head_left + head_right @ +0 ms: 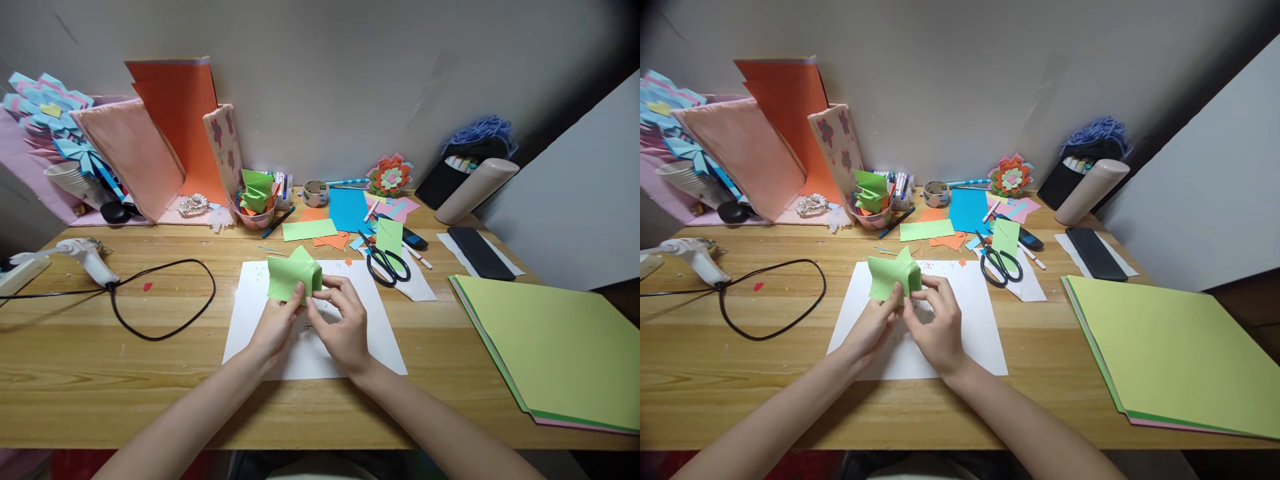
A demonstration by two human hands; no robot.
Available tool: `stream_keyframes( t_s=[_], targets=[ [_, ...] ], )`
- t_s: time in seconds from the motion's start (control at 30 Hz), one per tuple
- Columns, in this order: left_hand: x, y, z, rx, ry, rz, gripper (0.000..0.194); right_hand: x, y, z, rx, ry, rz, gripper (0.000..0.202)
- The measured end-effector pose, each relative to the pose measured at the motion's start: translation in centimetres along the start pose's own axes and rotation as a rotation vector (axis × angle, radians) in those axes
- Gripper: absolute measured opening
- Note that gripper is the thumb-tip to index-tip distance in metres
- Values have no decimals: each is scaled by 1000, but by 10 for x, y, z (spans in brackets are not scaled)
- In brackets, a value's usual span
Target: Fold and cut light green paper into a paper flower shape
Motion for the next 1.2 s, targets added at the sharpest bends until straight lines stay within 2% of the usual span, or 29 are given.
stream_keyframes(
  t_s=[0.2, 0.47, 0.63, 0.77, 0.83, 0.9, 1.07, 1.13, 1.2],
  targets=[
    [4, -4, 6, -16, -54, 64, 30, 2, -7, 1, 25, -16, -47, 10],
    [14, -14, 4, 34, -131, 163, 27, 9, -17, -8, 98, 44, -24, 10],
    [26, -27, -13, -40, -172, 182, 43, 20, -26, -16, 140, 12, 7, 11],
    [28, -29, -32, -115, -135, 186, 27, 21, -26, -17, 158, -20, 54, 13],
    [27, -30, -38, -51, -86, 198, 32, 20, -24, -18, 170, -10, 78, 14],
    [27, -30, -44, 110, 41, 218, 44, 20, -23, -19, 177, 1, 91, 14],
    [13, -26, -67, 629, 645, 258, 94, 24, -21, -21, 145, -20, 144, 14],
    [5, -21, -74, 849, 774, 273, 91, 26, -20, -20, 107, -80, 194, 15],
    [-1, -15, -75, 1026, 801, 314, 86, 27, -19, -19, 71, -160, 252, 17]
  ],
)
Point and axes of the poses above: each hand's wrist, its own x-axis towards the middle knuckle, its own y-axis out of the palm, z = x × y, the point moved 4 cm from there along x, towards the middle knuckle, and after that the axes turned 1 degree about y, right-handed, at the moved point
